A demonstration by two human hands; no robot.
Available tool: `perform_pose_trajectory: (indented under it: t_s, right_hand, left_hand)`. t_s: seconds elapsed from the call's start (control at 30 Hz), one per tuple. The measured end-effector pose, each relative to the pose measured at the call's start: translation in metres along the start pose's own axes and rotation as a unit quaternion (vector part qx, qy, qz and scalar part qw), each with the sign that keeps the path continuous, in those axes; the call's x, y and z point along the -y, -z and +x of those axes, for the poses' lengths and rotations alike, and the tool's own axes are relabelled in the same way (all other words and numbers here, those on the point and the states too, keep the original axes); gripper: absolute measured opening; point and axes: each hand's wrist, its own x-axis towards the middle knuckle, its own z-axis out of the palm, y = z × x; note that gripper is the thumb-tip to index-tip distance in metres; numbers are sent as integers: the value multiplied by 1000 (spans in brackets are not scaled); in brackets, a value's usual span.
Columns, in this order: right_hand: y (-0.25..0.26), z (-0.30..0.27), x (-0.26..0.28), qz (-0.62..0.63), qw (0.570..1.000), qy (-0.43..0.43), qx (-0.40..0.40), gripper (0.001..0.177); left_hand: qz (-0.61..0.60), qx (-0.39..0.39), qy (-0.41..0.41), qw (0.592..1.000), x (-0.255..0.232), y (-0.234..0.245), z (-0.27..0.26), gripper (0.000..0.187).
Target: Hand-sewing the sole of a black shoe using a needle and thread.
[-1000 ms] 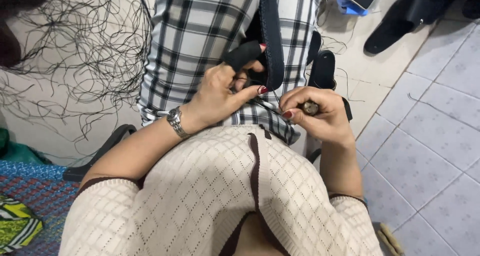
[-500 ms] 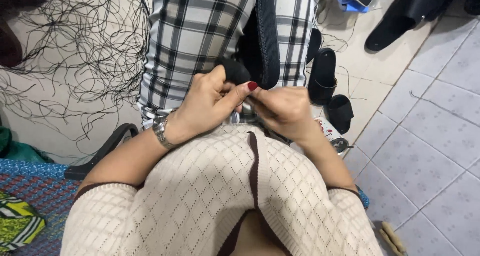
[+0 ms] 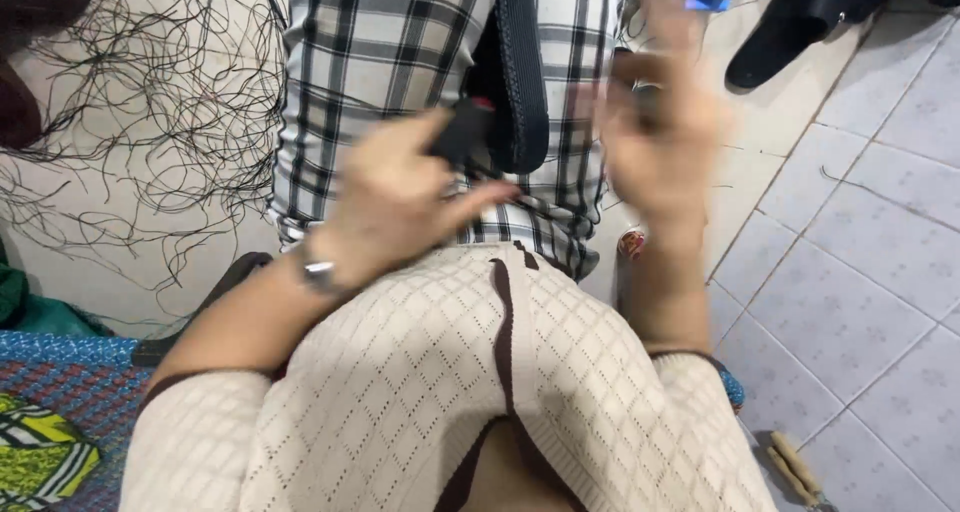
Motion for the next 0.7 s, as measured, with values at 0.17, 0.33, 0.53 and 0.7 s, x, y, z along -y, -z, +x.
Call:
perform_pose_trajectory:
  t_s: [0.17, 0.33, 0.53, 0.7]
  right_hand:
    - [-58, 17, 29, -46, 985, 162, 32, 59]
    - [-63, 15, 20, 11, 994, 107, 14, 65]
    - [0, -22, 31, 246, 944, -76, 206, 14]
    - [-42, -43, 5, 348, 923, -84, 140, 18]
  left_hand:
    - [2, -37, -142, 989, 15, -58, -5, 48]
    - [4, 32, -53, 998, 22, -62, -10, 29]
    - [-471, 381, 335, 722, 12, 4, 3, 40]
    - [-785, 171, 428, 415, 4, -24, 11, 32]
